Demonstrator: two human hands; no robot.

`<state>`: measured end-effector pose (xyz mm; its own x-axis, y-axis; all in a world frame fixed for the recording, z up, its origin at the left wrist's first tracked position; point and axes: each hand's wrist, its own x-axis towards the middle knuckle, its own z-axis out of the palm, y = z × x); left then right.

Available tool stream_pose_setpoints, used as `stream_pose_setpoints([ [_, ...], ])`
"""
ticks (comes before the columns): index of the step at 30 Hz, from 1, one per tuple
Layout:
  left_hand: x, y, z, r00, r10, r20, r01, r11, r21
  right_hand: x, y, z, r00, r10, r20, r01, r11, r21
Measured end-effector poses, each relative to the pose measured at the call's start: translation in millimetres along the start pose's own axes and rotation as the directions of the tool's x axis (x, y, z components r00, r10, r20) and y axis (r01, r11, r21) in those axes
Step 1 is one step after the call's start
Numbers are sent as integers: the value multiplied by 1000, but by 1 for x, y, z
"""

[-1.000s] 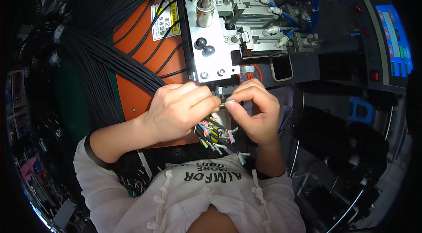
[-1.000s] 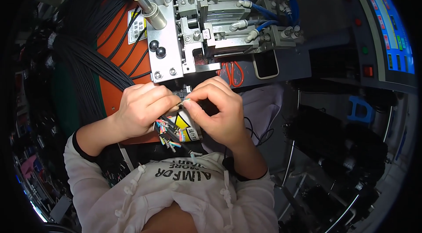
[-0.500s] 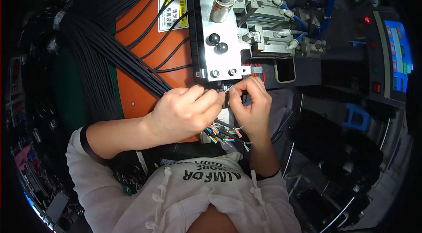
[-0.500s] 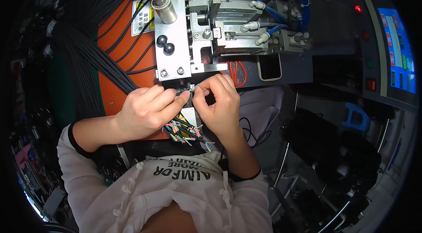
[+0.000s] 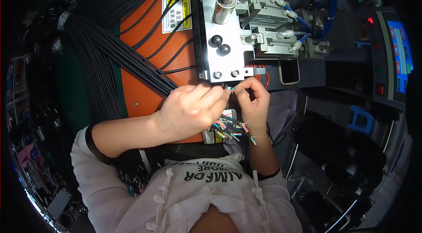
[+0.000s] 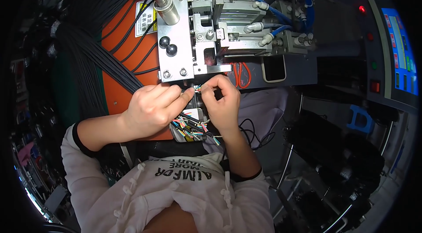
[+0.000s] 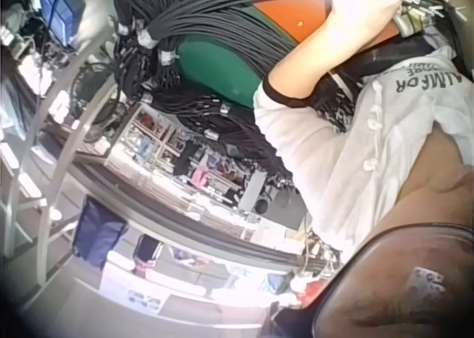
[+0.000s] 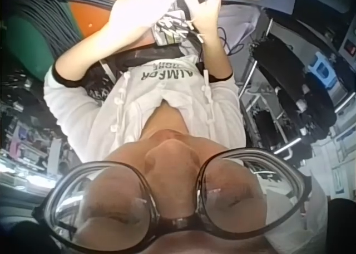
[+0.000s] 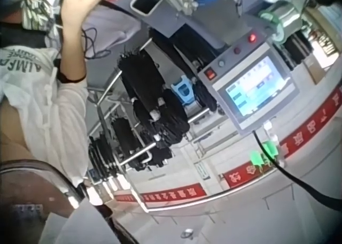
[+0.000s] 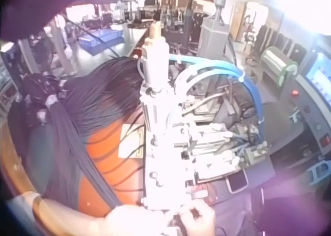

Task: The person selects a wire from a bundle and inserts its ends into a machine, then presses a button on a control panel. After repeating this process, they move the bundle across the table to continue working on the remaining wires.

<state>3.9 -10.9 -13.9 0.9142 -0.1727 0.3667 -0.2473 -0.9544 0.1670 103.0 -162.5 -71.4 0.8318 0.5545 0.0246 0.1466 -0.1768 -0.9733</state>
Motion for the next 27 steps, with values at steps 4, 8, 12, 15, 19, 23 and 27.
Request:
stream_pose_setpoints([
  [4, -1, 0, -2, 1000, 3, 7, -3, 1000, 5, 6, -10, -2, 971, -238, 16, 238, 964, -117],
  [8, -2, 1, -3, 1000, -15, 4, 15, 1000, 10, 9, -16, -1, 858, -510, 61, 501, 804, -320],
  [12, -3, 2, -6, 999, -40, 32, 39, 999, 33, 9, -9, -8, 936, -344, -78, 305, 900, -311],
  [15, -5, 2, -8, 997, -47, 53, 45, 998, 45, 2, -4, -8, 974, -185, -132, 155, 966, -209],
  [19, -6, 3, -7, 997, -50, 66, 47, 998, 46, -1, -8, -4, 978, -199, -68, 189, 974, -127],
  [23, -5, 2, -7, 998, -44, 54, 42, 998, 38, 4, -13, -3, 920, -391, -26, 378, 904, -198],
  [27, -7, 3, -7, 997, -49, 62, 47, 998, 39, 6, -14, 1, 886, -464, -16, 446, 861, -243],
])
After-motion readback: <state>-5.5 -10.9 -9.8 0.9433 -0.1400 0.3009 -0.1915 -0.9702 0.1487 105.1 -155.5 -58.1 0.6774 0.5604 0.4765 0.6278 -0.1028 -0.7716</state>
